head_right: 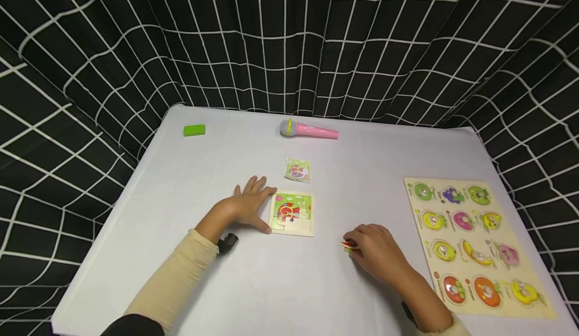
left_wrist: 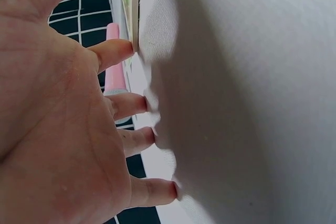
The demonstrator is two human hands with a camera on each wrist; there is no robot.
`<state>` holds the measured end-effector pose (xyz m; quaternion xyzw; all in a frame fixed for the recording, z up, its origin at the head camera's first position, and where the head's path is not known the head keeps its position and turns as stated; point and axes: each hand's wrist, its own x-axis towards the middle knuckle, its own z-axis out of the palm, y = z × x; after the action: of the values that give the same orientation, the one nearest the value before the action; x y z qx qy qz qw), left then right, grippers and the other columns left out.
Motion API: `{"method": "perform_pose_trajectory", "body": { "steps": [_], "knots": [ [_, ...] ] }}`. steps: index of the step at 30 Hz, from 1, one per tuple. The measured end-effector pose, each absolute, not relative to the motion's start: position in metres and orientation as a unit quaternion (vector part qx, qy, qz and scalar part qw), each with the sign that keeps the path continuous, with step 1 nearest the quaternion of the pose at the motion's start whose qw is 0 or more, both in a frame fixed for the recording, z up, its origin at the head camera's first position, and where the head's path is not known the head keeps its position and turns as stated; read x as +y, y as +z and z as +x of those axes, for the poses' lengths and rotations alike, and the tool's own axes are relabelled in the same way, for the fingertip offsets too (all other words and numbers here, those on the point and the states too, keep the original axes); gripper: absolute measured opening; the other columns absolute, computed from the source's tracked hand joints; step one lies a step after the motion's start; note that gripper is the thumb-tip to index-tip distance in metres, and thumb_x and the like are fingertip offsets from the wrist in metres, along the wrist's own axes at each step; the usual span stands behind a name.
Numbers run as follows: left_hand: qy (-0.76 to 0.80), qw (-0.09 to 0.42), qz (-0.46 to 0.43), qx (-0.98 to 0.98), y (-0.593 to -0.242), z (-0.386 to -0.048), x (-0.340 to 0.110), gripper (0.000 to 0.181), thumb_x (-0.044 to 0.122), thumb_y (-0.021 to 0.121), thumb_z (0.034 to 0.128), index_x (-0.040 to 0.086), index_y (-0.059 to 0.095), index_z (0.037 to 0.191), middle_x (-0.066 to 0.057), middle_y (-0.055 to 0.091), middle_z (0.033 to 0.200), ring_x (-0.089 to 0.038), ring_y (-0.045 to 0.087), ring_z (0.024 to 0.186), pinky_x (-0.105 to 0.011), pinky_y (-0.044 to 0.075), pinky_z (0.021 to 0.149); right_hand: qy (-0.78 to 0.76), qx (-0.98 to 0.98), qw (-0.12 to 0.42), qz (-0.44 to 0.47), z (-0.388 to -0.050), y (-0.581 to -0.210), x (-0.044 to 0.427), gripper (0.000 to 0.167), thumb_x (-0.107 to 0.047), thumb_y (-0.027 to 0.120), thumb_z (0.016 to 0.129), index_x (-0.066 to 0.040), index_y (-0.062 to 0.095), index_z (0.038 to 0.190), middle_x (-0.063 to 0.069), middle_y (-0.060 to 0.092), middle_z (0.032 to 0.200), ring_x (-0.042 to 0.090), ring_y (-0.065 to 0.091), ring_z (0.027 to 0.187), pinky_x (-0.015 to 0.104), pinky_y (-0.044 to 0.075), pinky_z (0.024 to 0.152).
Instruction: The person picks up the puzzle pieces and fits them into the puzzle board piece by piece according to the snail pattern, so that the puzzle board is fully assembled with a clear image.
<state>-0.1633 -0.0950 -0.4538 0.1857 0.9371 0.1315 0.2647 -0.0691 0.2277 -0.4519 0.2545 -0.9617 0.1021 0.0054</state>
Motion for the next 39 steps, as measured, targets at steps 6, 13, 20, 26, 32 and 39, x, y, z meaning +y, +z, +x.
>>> {"method": "perform_pose_trajectory", "body": {
  "steps": [6,13,20,26,32,39],
  "knots": [
    [0.127,0.266,0.186,0.937,-0.454,-0.164,-0.094,0.110,0.052,0.084,0.0668,0.022,0.025,0.154,-0.016,0.000,0.163,-0.038,-0.008,0.149,-0.071,0.007,0.110,0.105,-0.962,0.018,0.253,-0.068,-0.454,0.232,0.037,-0.011,0.088,0.065,-0.015,0.074,0.099,0.000,0.069,0.095,0.022,0.064,0.088,0.051,0.048,0.088],
    [0.129,0.269,0.188,0.936,-0.453,-0.164,-0.095,0.110,0.052,0.084,0.0672,0.022,0.024,0.154,-0.016,-0.001,0.163,-0.039,-0.009,0.149,-0.071,0.006,0.110,0.106,-0.958,0.021,0.265,-0.072,-0.454,0.230,0.035,-0.009,0.088,0.065,-0.014,0.074,0.097,-0.002,0.071,0.091,0.019,0.065,0.084,0.048,0.049,0.087],
    [0.127,0.268,0.186,0.937,-0.453,-0.164,-0.095,0.109,0.052,0.084,0.0671,0.022,0.025,0.154,-0.016,0.000,0.163,-0.038,-0.009,0.149,-0.071,0.006,0.110,0.094,-0.947,0.035,0.305,-0.085,-0.445,0.200,0.032,-0.013,0.088,0.066,-0.012,0.074,0.095,0.000,0.071,0.092,0.024,0.064,0.091,0.048,0.046,0.090],
    [0.129,0.269,0.185,0.936,-0.453,-0.163,-0.094,0.110,0.052,0.084,0.0668,0.022,0.025,0.154,-0.016,0.001,0.163,-0.038,-0.008,0.149,-0.071,0.006,0.111,0.099,-0.934,0.024,0.342,-0.099,-0.444,0.166,0.026,-0.014,0.086,0.070,-0.016,0.074,0.094,-0.003,0.070,0.091,0.021,0.062,0.091,0.047,0.046,0.092],
    [0.125,0.270,0.184,0.937,-0.453,-0.163,-0.095,0.109,0.053,0.084,0.0673,0.022,0.025,0.154,-0.016,0.000,0.163,-0.038,-0.008,0.149,-0.071,0.007,0.111,0.093,-0.927,0.022,0.364,-0.111,-0.447,0.140,0.025,-0.019,0.085,0.073,-0.017,0.074,0.096,-0.002,0.069,0.093,0.021,0.062,0.094,0.045,0.045,0.095],
    [0.130,0.270,0.190,0.935,-0.449,-0.163,-0.096,0.108,0.053,0.084,0.0676,0.021,0.026,0.154,-0.017,0.001,0.163,-0.038,-0.008,0.149,-0.071,0.007,0.110,0.101,-0.919,0.025,0.380,-0.120,-0.450,0.127,0.024,-0.017,0.083,0.075,-0.017,0.075,0.097,-0.003,0.069,0.096,0.020,0.062,0.096,0.044,0.044,0.096]
  ]
}}
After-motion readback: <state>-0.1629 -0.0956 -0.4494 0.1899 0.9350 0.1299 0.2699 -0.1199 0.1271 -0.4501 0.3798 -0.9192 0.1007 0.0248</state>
